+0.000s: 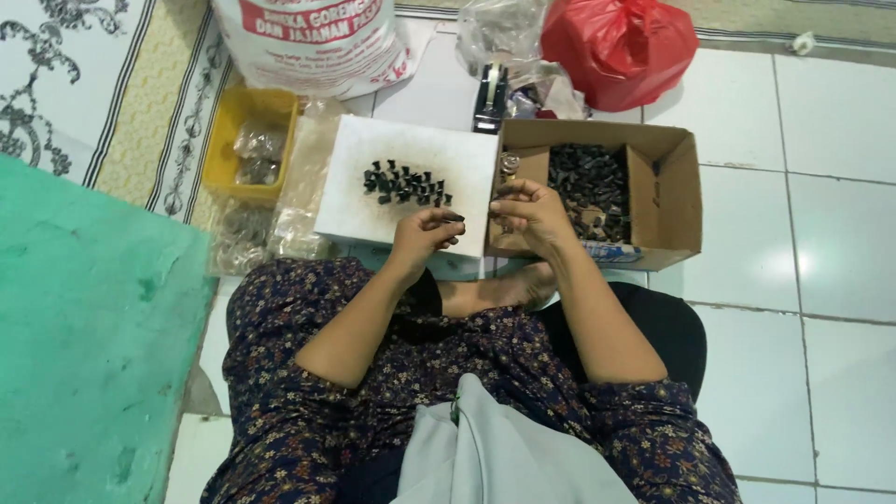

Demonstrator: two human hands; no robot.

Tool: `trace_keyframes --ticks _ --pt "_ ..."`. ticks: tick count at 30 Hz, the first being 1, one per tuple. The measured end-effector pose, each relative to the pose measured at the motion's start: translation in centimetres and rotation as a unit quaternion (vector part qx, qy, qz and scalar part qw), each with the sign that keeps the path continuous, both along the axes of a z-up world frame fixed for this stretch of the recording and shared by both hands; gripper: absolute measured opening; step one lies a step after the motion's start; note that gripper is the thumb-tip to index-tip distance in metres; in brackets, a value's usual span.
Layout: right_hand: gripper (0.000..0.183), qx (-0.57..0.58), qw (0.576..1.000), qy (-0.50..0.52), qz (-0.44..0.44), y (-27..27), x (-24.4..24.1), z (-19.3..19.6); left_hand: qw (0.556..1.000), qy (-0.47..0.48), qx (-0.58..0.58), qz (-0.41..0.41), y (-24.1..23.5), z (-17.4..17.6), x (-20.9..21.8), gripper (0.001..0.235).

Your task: The person sits on the floor and repeatedly picks up small black plastic components from a cardboard box, attaches them to metal fasteners, and places the assembled units onto a white board. The process continues throughout the clip with the pile of assembled parts growing on the board.

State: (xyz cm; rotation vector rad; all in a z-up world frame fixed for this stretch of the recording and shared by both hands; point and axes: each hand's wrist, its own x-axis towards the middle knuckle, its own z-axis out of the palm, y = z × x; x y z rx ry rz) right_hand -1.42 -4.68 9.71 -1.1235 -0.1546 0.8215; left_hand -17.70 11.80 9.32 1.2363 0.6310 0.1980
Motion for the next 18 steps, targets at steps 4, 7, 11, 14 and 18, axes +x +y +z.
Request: trace_keyframes --ticks 4,7,11,14,18 --pt "0.028 -0.055 0.996 -0.070 0.006 2.3 -2.8 1.9 1.000 -0.011 -0.022 0.011 0.9 -0.9 -0.4 0.043" --pt "0.023 -0.100 0.981 -0.165 -0.009 3.5 -3.6 1.1 0.999 -0.032 -0.041 0.016 0.9 -1.0 0.0 0.035" --pt "0.022 -0.115 0.967 -0.228 -0.014 4.1 -4.8 1.8 0.997 -0.055 -0.049 0.024 1.2 -2.1 0.1 0.031" --pt "0.021 -0.119 0.958 -0.263 -0.004 4.2 -5.3 2.7 0.996 -0.065 -0.046 0.028 1.7 -2.1 0.0 0.029" --pt "0.020 -0.132 0.938 -0.321 0.007 4.1 -4.9 2.5 0.996 -0.075 -0.029 0.023 1.9 -2.3 0.1 0.028"
